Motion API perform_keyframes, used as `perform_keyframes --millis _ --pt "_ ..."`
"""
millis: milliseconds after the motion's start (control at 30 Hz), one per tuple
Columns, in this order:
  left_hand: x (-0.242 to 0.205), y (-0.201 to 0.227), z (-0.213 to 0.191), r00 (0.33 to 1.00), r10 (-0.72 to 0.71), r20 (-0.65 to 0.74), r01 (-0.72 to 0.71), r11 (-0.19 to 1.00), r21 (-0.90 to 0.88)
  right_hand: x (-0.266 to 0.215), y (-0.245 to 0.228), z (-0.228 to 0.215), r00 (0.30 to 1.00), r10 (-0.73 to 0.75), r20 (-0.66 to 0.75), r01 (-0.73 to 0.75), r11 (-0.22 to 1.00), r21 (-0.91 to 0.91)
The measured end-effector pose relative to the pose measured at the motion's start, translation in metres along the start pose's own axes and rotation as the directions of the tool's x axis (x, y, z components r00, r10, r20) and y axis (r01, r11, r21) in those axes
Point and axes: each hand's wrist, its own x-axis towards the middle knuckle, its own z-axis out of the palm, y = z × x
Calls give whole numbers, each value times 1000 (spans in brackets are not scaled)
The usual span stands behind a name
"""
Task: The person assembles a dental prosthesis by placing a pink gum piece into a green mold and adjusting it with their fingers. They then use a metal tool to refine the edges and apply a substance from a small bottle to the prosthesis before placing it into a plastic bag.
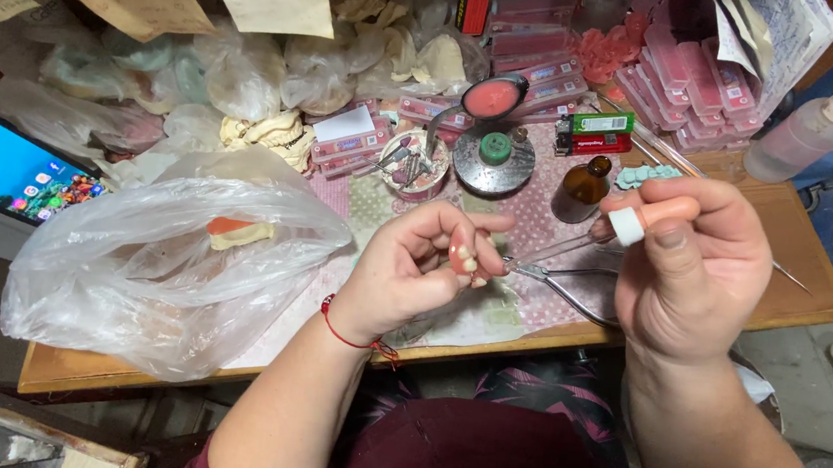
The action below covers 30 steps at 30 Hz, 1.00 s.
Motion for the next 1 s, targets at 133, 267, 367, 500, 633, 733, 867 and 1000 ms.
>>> perform_keyframes --millis 133,267,367,500,633,733,867,1000 --pt "3 5 2 998 45 44 -43 998 -39 -4 0 10 999 39 17 -41 996 73" --pt "6 10 6 970 221 97 -222 975 -5 -8 -1 19 996 78 40 -82 991 104" --pt "5 11 5 966 233 116 -235 972 7 -4 3 14 998 57 13 -58 995 75" --pt "3 5 5 976 205 79 -187 963 -193 4 5 1 999 11 -49 -8 998 63" --pt "-2 -5 -2 996 79 37 -62 938 -341 6 10 -4 997 15 -76 -9 997 81" --pt "0 -5 -3 989 146 -12 -141 931 -338 5 12 -4 998 22 -66 -16 997 81" --pt "-3 -11 -6 994 80 -80 -103 934 -341 5 12 -5 997 41 -65 -35 995 96" --pt "-2 -7 -4 995 58 -80 -81 944 -320 4 12 -2 996 47 -72 -39 993 115"
